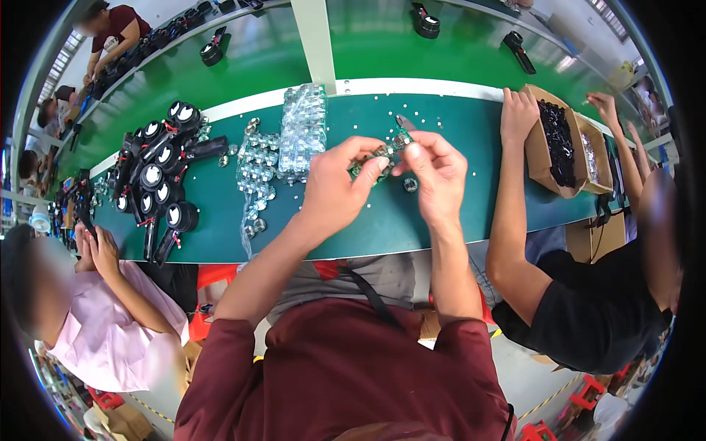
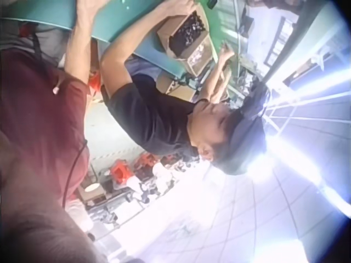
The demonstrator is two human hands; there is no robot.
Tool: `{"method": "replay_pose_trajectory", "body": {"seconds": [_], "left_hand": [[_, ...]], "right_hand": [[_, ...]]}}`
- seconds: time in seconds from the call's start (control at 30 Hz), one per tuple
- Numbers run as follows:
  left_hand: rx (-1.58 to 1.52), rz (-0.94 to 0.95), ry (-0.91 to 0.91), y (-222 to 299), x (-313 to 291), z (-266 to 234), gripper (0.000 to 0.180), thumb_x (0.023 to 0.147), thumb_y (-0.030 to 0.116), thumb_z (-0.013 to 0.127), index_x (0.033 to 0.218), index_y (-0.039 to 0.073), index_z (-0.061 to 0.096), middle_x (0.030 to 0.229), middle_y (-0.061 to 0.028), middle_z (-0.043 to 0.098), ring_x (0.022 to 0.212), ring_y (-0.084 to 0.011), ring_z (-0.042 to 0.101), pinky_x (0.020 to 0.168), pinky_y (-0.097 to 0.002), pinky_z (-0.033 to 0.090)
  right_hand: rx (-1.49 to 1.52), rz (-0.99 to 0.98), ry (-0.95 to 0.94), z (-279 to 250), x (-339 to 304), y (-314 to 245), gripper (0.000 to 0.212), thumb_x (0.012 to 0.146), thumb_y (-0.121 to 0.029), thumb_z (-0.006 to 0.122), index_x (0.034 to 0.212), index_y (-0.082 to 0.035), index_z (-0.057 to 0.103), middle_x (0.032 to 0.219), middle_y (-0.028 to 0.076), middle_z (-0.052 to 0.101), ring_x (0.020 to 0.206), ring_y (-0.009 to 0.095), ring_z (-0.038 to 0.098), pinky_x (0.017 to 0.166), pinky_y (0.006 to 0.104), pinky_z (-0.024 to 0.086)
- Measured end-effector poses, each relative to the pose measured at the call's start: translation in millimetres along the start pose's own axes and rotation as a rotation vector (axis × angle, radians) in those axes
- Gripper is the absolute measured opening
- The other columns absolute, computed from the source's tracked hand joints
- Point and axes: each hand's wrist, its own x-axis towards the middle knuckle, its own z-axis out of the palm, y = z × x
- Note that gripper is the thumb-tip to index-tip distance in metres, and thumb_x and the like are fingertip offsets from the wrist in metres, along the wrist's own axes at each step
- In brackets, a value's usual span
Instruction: Assembling electronic devices by trimming component leads and installing PCBs into plastic housings at a factory workbench.
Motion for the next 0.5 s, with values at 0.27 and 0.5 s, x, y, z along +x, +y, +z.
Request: {"method": "replay_pose_trajectory", "body": {"seconds": [0.27, 0.5], "left_hand": [[-0.339, -0.294, -0.244, 6, 4, -22, 0.012, 0.096, 0.008, 0.065, 0.103, -0.001, 0.068, 0.080, -0.0011, 0.065, 0.067, -0.0078, 0.060, 0.055, -0.0232, 0.048], [-0.529, -0.297, -0.366, 4, 3, -27, 0.017, 0.097, 0.012, 0.064, 0.105, -0.003, 0.066, 0.080, -0.0044, 0.064, 0.067, -0.0097, 0.063, 0.051, -0.0239, 0.049]], "right_hand": [[-0.392, -0.019, -0.239, -20, -1, -25, 0.031, 0.102, -0.023, 0.059, 0.083, 0.001, 0.064, 0.070, 0.003, 0.061, 0.063, 0.010, 0.058, 0.056, 0.0236, 0.046], [-0.474, -0.061, -0.354, -19, -7, -32, 0.033, 0.104, -0.023, 0.056, 0.080, 0.000, 0.059, 0.062, 0.001, 0.053, 0.055, 0.009, 0.050, 0.052, 0.0255, 0.039]]}}
